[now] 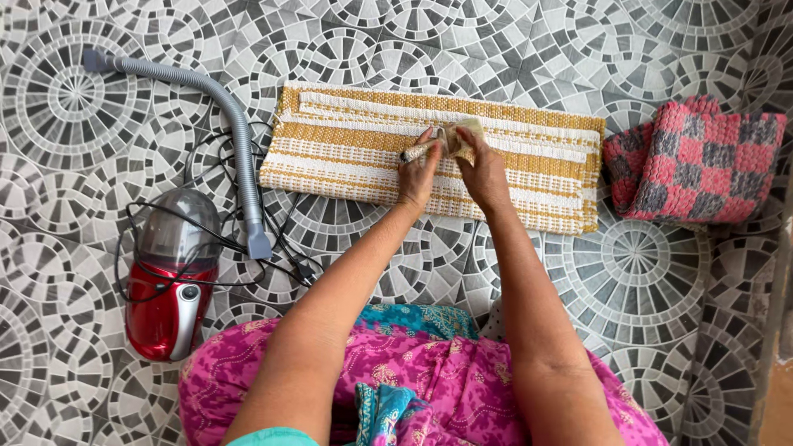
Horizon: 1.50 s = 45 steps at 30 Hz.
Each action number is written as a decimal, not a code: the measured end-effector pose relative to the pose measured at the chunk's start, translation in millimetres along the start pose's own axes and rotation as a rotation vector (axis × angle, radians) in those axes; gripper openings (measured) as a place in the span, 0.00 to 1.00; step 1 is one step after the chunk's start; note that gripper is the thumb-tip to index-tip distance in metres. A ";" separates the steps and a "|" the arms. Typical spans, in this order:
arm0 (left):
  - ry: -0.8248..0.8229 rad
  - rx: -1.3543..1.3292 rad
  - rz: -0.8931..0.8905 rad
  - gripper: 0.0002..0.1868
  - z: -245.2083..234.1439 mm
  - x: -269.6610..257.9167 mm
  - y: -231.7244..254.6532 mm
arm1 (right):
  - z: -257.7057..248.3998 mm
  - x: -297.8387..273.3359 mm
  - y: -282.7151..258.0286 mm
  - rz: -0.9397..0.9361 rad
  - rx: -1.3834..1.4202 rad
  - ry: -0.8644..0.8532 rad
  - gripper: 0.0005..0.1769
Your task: The person brushes a striped mat with a wooden-handled brush, moving the tool across the fabric while holding it flat against the floor, and eventually folds the mat.
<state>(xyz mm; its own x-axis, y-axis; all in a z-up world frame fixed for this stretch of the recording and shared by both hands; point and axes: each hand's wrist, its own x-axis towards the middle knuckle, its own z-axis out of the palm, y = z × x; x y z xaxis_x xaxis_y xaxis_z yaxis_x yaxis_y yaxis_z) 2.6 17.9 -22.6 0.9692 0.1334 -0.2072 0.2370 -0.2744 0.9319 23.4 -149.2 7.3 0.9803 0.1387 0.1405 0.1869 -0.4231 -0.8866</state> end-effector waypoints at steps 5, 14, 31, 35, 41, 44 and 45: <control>0.122 -0.356 0.186 0.23 2.8 20.1 -0.5 | -16.5 -22.7 12.6 0.240 -0.582 -0.058 0.29; 0.128 0.133 0.354 0.07 -62.7 25.1 46.3 | -8.4 -64.0 6.6 0.485 -0.711 -0.180 0.35; 0.188 0.348 0.236 0.09 -98.5 48.0 63.9 | -13.7 -77.4 -16.5 0.315 -0.707 -0.161 0.35; 0.078 -0.361 0.070 0.10 -65.1 55.4 49.5 | -13.0 -75.6 -14.4 0.322 -0.714 -0.151 0.36; 0.097 -0.228 0.285 0.11 -40.9 58.0 6.1 | -14.3 -74.1 -13.4 0.316 -0.690 -0.165 0.37; 0.269 0.158 0.076 0.11 -104.5 68.7 11.3 | -10.5 -70.4 -10.4 0.337 -0.691 -0.170 0.36; 0.309 0.112 0.061 0.11 -118.0 70.8 18.4 | -10.8 -70.0 -9.7 0.324 -0.702 -0.167 0.37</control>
<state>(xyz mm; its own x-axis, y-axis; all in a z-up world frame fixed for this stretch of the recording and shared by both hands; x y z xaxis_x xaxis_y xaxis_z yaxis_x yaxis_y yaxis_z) 67.7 134.7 15.0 0.9198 0.3907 -0.0357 0.2013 -0.3918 0.8978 -46.4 -164.6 10.8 0.9806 0.0209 -0.1950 -0.0556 -0.9239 -0.3785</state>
